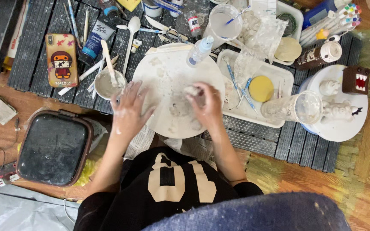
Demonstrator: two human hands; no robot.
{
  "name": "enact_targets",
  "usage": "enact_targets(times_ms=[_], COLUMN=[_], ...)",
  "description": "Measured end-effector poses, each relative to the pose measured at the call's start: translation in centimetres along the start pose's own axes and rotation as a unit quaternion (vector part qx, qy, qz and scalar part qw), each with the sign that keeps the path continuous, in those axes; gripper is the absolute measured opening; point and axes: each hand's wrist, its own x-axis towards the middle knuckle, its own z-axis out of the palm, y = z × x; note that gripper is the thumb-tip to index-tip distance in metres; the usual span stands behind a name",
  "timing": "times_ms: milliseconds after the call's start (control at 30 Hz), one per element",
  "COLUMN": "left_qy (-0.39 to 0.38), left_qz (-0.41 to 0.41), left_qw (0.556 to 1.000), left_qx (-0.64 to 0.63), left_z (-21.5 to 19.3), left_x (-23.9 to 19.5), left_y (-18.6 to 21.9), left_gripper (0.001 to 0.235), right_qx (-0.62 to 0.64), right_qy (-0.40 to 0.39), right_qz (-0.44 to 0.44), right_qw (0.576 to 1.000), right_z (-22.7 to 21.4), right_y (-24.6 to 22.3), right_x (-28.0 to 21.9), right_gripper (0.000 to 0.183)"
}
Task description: The person cleans a white circular board using a yellow sponge and water, then kneads a white clay-like substance on the board. They handle small clay figurines and a paint palette, picking up a brush and dipping it into paint.
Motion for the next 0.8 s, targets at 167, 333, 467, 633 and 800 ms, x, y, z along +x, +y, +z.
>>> enact_targets(times_ms=[167, 333, 467, 633, 800], left_qy=[-0.024, -0.047, -0.053, -0.051, 0.037], left_qz=[-0.02, -0.013, 0.006, 0.046, -0.008], left_qw=[0.999, 0.999, 0.997, 0.994, 0.983], left_qx=[-0.003, 0.015, -0.053, -0.087, -0.182], left_z=[1.3, 1.6, 2.2, 2.7, 2.8], left_x=[-0.5, -0.6, -0.4, -0.7, -1.3], left_y=[1.0, 1.2, 0.9, 0.9, 1.0], left_gripper=[0.056, 0.06, 0.043, 0.019, 0.048], right_qx=[-0.183, -0.176, -0.144, -0.084, -0.091], right_qy=[0.134, 0.017, -0.087, -0.06, -0.028], right_qz=[-0.027, -0.017, -0.041, -0.082, -0.105], right_qw=[0.974, 0.984, 0.985, 0.991, 0.99], right_z=[-2.6, 0.2, 1.1, 1.0, 4.0], right_y=[1.2, 0.5, -0.2, -1.1, -1.3], right_x=[0.3, -2.0, -3.6, -1.2, 6.2], right_gripper=[0.035, 0.038, 0.036, 0.043, 0.027])
